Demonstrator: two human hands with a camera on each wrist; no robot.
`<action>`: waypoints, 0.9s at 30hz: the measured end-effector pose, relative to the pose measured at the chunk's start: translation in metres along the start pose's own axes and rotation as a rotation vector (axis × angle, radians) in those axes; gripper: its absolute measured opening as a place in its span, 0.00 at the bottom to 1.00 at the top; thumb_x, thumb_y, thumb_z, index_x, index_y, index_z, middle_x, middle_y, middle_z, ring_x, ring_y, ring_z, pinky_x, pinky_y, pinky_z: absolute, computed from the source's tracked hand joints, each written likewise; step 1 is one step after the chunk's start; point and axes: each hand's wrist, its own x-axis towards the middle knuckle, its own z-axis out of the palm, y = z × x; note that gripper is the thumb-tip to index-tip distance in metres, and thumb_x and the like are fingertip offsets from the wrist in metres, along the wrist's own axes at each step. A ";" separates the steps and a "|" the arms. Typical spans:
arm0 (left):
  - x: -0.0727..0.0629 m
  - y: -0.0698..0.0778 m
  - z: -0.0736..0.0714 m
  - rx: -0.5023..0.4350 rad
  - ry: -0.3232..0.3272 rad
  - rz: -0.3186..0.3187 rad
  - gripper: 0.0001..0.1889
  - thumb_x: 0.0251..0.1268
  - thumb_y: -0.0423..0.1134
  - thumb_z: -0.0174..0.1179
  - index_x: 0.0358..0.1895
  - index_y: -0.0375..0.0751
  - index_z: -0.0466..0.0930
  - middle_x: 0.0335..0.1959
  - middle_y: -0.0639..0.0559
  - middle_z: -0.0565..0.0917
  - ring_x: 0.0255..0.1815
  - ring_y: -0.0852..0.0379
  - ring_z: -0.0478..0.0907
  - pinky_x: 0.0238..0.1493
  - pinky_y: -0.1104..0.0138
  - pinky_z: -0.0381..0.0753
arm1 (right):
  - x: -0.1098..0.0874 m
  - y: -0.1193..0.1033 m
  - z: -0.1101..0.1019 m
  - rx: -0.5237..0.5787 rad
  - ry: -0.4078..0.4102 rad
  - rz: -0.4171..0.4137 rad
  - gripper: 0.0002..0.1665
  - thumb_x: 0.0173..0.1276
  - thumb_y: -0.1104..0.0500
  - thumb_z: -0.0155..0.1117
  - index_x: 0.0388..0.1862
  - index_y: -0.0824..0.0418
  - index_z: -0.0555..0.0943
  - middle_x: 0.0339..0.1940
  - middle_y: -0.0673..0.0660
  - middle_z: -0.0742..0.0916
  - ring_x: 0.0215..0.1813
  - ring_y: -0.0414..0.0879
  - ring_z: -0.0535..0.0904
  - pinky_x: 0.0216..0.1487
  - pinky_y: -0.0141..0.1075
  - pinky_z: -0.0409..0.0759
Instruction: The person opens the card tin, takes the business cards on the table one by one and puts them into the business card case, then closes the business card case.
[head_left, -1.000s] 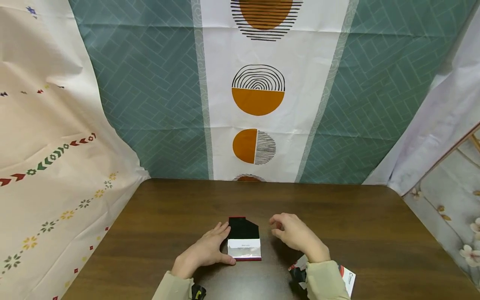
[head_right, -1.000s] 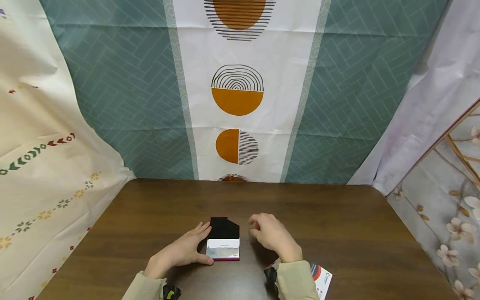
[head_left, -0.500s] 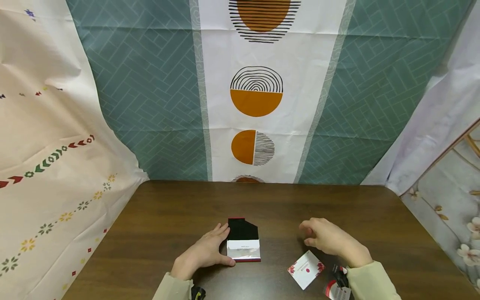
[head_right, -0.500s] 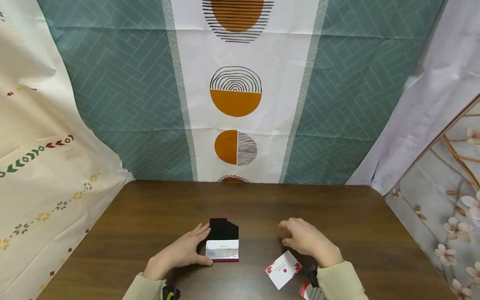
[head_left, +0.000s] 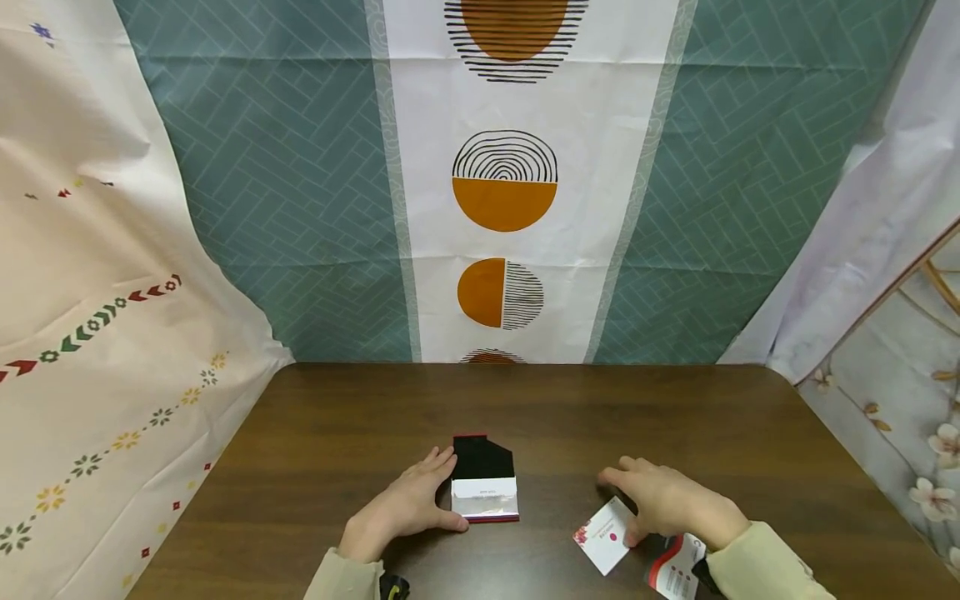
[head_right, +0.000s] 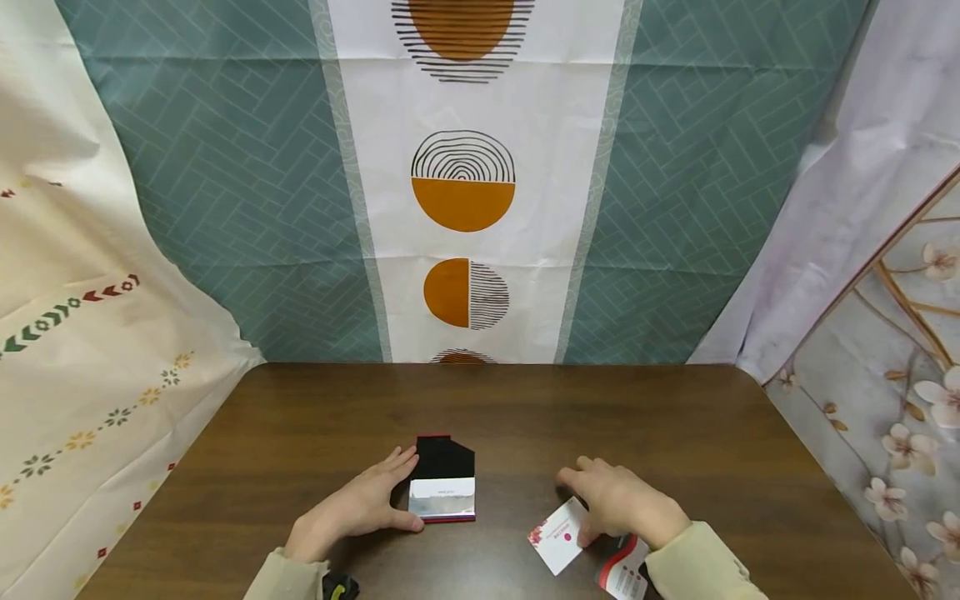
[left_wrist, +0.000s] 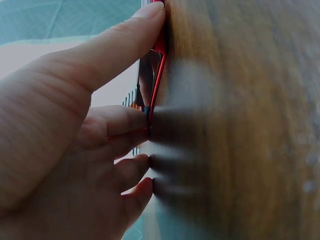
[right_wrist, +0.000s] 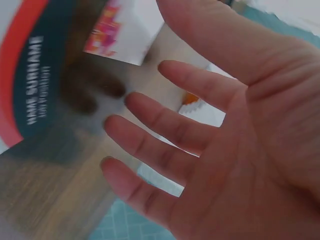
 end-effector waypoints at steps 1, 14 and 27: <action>0.000 0.000 0.000 0.001 0.001 0.001 0.52 0.48 0.56 0.74 0.72 0.29 0.61 0.75 0.38 0.58 0.76 0.38 0.49 0.69 0.40 0.54 | 0.000 0.001 0.001 -0.013 0.001 -0.013 0.39 0.38 0.58 0.85 0.53 0.52 0.78 0.44 0.47 0.75 0.42 0.47 0.73 0.40 0.49 0.75; 0.002 -0.004 0.002 0.017 0.005 0.011 0.52 0.47 0.57 0.74 0.72 0.29 0.62 0.75 0.39 0.59 0.76 0.38 0.49 0.69 0.41 0.54 | 0.000 0.007 0.006 -0.020 0.029 -0.089 0.29 0.41 0.57 0.84 0.36 0.50 0.72 0.34 0.45 0.72 0.35 0.43 0.68 0.33 0.39 0.71; 0.003 -0.005 0.001 0.027 0.000 0.014 0.53 0.48 0.58 0.73 0.72 0.29 0.62 0.75 0.39 0.59 0.76 0.39 0.50 0.69 0.42 0.54 | 0.012 0.002 -0.008 0.227 0.039 -0.263 0.16 0.64 0.59 0.70 0.23 0.52 0.71 0.17 0.39 0.69 0.20 0.31 0.62 0.22 0.27 0.61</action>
